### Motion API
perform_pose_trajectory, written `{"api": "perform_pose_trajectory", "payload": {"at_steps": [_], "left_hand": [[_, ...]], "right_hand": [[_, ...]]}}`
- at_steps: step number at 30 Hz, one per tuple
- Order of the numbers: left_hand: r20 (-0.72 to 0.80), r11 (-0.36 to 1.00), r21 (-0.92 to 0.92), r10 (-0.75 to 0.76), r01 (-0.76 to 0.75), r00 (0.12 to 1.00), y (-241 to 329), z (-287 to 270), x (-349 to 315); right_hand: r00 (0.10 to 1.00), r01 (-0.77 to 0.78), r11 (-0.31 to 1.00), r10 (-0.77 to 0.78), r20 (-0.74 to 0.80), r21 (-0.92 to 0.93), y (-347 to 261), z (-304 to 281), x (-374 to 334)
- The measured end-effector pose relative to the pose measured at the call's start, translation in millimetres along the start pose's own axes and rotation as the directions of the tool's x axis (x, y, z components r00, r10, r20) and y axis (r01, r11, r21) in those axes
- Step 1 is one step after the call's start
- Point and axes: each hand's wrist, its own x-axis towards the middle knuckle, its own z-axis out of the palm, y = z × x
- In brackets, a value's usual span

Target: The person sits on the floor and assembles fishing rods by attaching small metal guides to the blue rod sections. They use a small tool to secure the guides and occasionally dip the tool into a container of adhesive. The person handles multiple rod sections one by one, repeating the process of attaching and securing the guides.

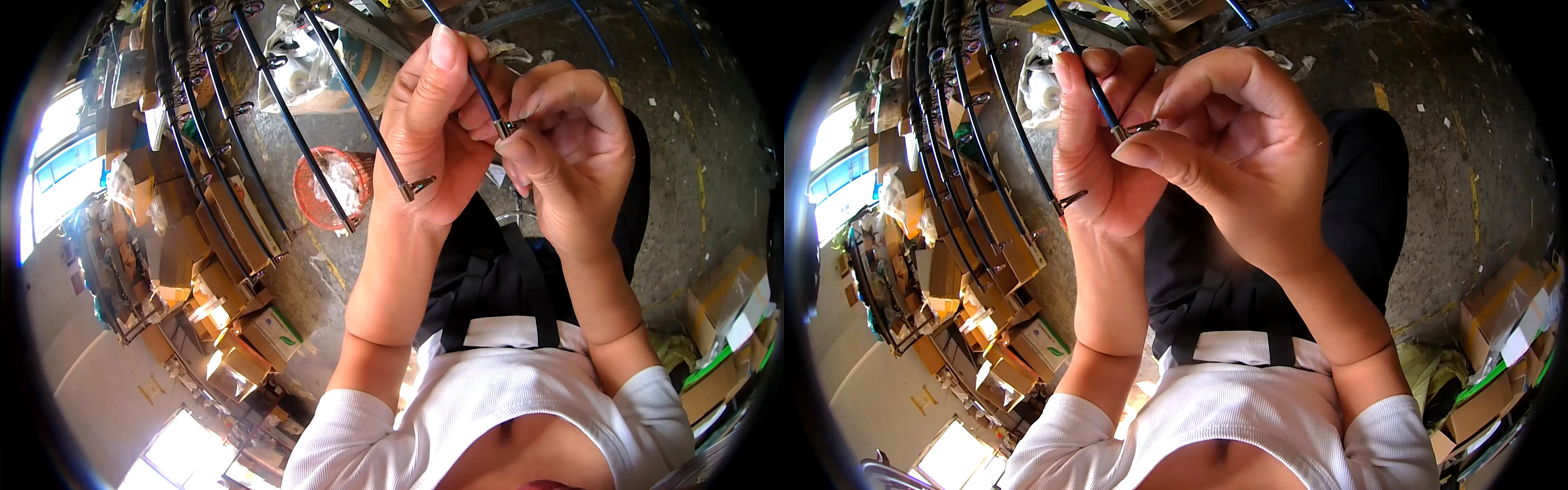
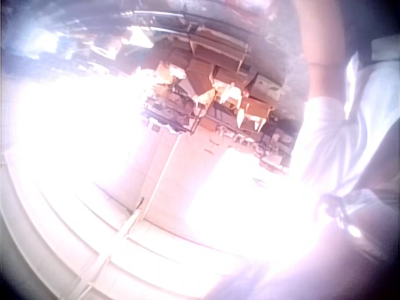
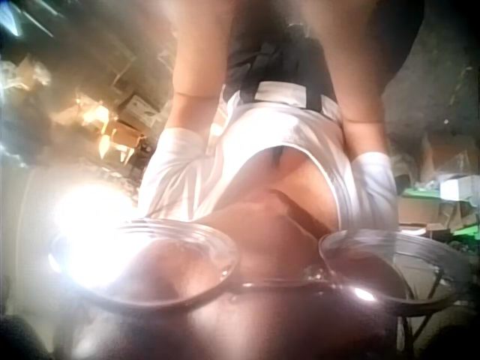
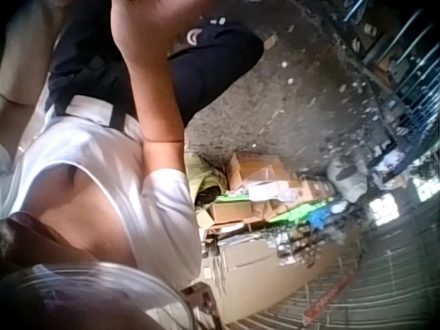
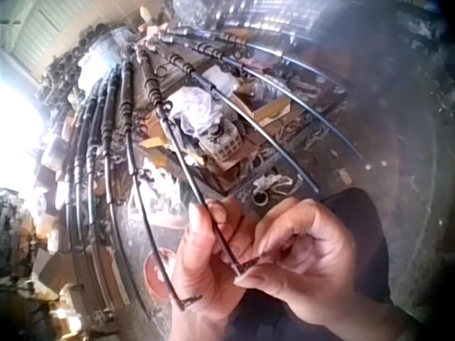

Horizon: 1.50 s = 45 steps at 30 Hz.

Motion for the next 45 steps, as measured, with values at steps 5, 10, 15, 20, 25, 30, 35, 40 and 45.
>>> {"api": "perform_pose_trajectory", "payload": {"at_steps": [5,10,15,20,25,30,35,40,45], "left_hand": [[-0.013,0.998,0.066,0.000,0.001,1.000,1.9,0.5,-3.3],[-0.067,0.988,-0.121,-0.101,0.092,0.993,2.8,-7.0,-2.2],[-0.338,0.963,0.168,-0.144,0.210,0.930,-19.0,-6.4,-14.4],[-0.404,0.948,0.184,-0.167,0.259,0.899,-38.6,-7.6,-22.7],[-0.291,0.949,0.056,-0.282,0.310,0.914,-36.8,-6.9,-19.7],[-0.299,0.938,-0.032,-0.339,0.345,0.892,-39.4,-1.7,-10.4],[-0.308,0.932,-0.001,-0.345,0.362,0.887,-43.9,-10.8,-1.1],[-0.188,0.971,-0.038,-0.240,0.237,0.952,-37.2,1.6,17.1],[-0.056,0.992,-0.046,-0.118,0.115,0.991,-28.6,14.3,42.5]], "right_hand": [[1.000,0.013,0.999,-0.013,0.009,0.030,1.8,-0.8,-0.8],[1.000,0.001,0.998,0.000,-0.011,0.069,0.0,-5.2,-5.9],[0.980,0.199,0.555,-0.112,0.165,-0.807,-5.4,-15.9,-11.5],[0.969,0.242,0.341,-0.032,0.246,-0.908,-0.8,-23.1,-15.7],[0.930,0.367,0.387,-0.135,0.341,-0.846,-2.9,-34.9,-6.7],[0.929,0.370,0.458,-0.178,0.324,-0.808,-6.7,-43.5,-0.5],[0.963,0.268,0.672,-0.159,0.219,-0.690,-23.5,-50.5,2.0],[0.985,-0.168,0.972,0.171,-0.004,0.165,-26.9,-57.8,9.4],[0.990,-0.140,0.949,0.132,0.049,0.284,-21.6,-59.6,23.2]]}}
